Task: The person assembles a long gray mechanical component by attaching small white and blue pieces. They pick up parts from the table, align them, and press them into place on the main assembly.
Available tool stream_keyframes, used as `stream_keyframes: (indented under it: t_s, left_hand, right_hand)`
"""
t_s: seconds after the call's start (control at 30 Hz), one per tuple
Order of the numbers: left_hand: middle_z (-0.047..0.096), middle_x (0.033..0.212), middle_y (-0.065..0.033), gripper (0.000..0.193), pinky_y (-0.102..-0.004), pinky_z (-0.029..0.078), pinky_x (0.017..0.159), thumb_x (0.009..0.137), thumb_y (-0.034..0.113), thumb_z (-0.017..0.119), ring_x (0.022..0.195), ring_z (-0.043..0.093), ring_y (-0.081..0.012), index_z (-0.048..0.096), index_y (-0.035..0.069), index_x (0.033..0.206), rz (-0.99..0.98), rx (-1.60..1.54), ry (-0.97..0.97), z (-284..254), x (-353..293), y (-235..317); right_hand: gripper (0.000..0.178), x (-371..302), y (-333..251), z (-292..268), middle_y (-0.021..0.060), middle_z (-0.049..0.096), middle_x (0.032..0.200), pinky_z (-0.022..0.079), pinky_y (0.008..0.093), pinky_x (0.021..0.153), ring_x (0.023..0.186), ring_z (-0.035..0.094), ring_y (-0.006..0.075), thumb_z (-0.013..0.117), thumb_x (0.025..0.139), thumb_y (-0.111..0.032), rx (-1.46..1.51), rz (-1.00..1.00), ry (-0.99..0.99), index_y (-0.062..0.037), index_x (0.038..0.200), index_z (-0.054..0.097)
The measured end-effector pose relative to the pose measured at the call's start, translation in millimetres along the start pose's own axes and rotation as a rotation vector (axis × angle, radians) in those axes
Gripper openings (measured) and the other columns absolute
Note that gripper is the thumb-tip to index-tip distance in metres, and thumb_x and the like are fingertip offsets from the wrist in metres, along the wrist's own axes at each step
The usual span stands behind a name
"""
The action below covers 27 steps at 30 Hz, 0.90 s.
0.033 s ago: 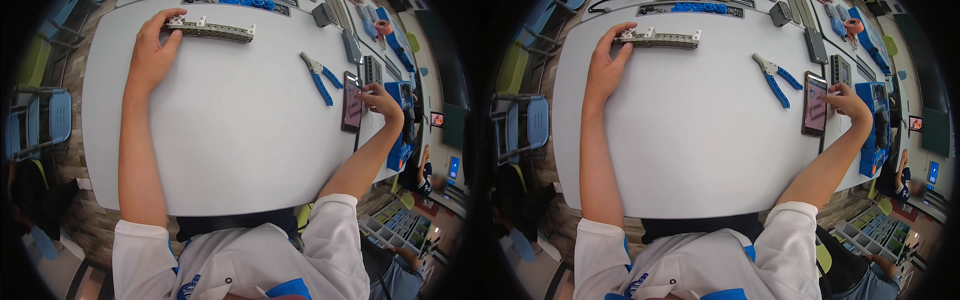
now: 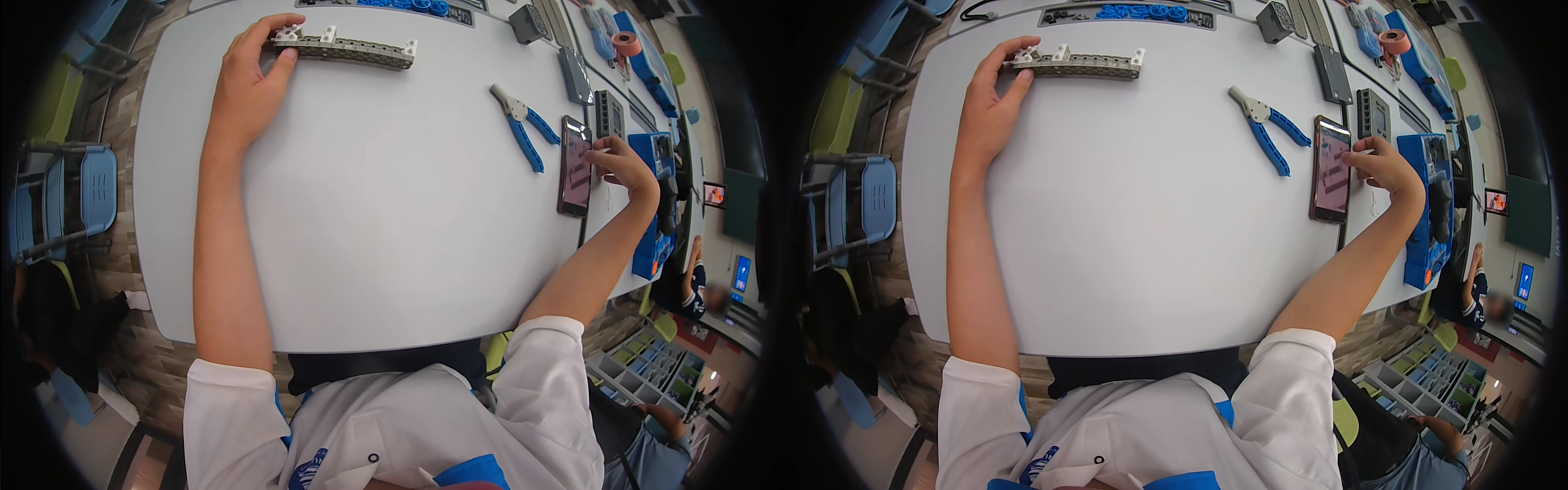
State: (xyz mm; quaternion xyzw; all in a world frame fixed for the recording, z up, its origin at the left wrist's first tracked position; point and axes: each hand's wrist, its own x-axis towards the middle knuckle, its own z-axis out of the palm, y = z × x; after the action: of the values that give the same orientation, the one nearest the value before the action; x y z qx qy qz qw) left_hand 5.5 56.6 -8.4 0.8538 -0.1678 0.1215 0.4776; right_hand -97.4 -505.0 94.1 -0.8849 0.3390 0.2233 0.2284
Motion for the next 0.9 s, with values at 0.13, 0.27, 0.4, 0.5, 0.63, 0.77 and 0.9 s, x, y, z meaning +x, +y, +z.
stream_keyframes:
  t_s: [0.13,0.27,0.4,0.5,0.63,0.77,0.9]
  left_hand:
    - [0.073,0.138,-0.0077,0.038,-0.0357,0.043,0.121,0.104,0.007,0.065,0.133,0.063,-0.0214,0.072,0.01,0.142,-0.006,-0.017,-0.004,-0.1,0.3,0.1]
    - [0.073,0.138,-0.0072,0.038,-0.0362,0.042,0.121,0.104,0.008,0.065,0.133,0.063,-0.0215,0.072,0.01,0.141,0.025,0.001,0.018,3.0,5.2,-0.2]
    - [0.073,0.137,-0.0071,0.037,-0.0367,0.042,0.122,0.104,0.008,0.065,0.133,0.063,-0.0217,0.072,0.01,0.141,0.005,0.0,0.016,4.1,5.5,-0.2]
    - [0.073,0.137,-0.0073,0.037,-0.0366,0.042,0.122,0.104,0.008,0.065,0.134,0.062,-0.022,0.072,0.01,0.14,0.009,-0.004,0.012,4.1,4.8,-0.6]
    - [0.073,0.138,-0.0074,0.037,-0.0363,0.042,0.122,0.104,0.008,0.065,0.135,0.062,-0.0221,0.072,0.011,0.14,0.04,0.005,0.014,3.8,6.5,-1.2]
    - [0.072,0.139,-0.0076,0.037,-0.0366,0.042,0.122,0.105,0.009,0.065,0.135,0.062,-0.0222,0.073,0.012,0.141,0.022,0.006,0.015,4.7,5.7,0.8]
    - [0.072,0.139,-0.0077,0.037,-0.0368,0.042,0.122,0.105,0.009,0.066,0.136,0.062,-0.0227,0.073,0.012,0.141,-0.004,-0.003,0.002,4.2,5.0,3.4]
  right_hand:
    - [0.068,3.3,1.3,0.8,0.0013,0.071,0.098,0.053,0.0293,0.08,0.086,0.07,0.0146,0.095,0.078,-0.05,0.018,-0.003,0.038,-0.0103,0.129,0.072]
    - [0.067,5.1,-1.2,0.0,0.001,0.071,0.098,0.054,0.0288,0.08,0.085,0.07,0.014,0.093,0.079,-0.051,0.0,0.012,0.083,-0.01,0.127,0.073]
    - [0.065,4.6,-3.9,0.5,0.0007,0.071,0.097,0.054,0.0283,0.08,0.085,0.07,0.0133,0.092,0.081,-0.053,-0.007,0.023,0.102,-0.0097,0.126,0.073]
    - [0.064,4.3,-4.7,0.7,0.0005,0.071,0.097,0.055,0.0279,0.08,0.084,0.07,0.0129,0.091,0.082,-0.054,0.0,0.03,0.108,-0.0095,0.125,0.074]
    - [0.07,6.3,-4.9,0.6,0.0013,0.07,0.096,0.056,0.0277,0.077,0.082,0.071,0.0126,0.088,0.083,-0.059,-0.012,0.021,0.111,-0.0067,0.127,0.074]
    - [0.075,7.8,-4.2,0.4,0.0019,0.07,0.095,0.057,0.0277,0.076,0.081,0.071,0.0127,0.088,0.083,-0.062,-0.018,0.029,0.122,-0.005,0.13,0.074]
    - [0.076,8.5,-5.8,0.5,0.002,0.07,0.095,0.057,0.0277,0.075,0.081,0.072,0.0128,0.088,0.084,-0.062,-0.025,0.044,0.125,-0.0045,0.131,0.074]
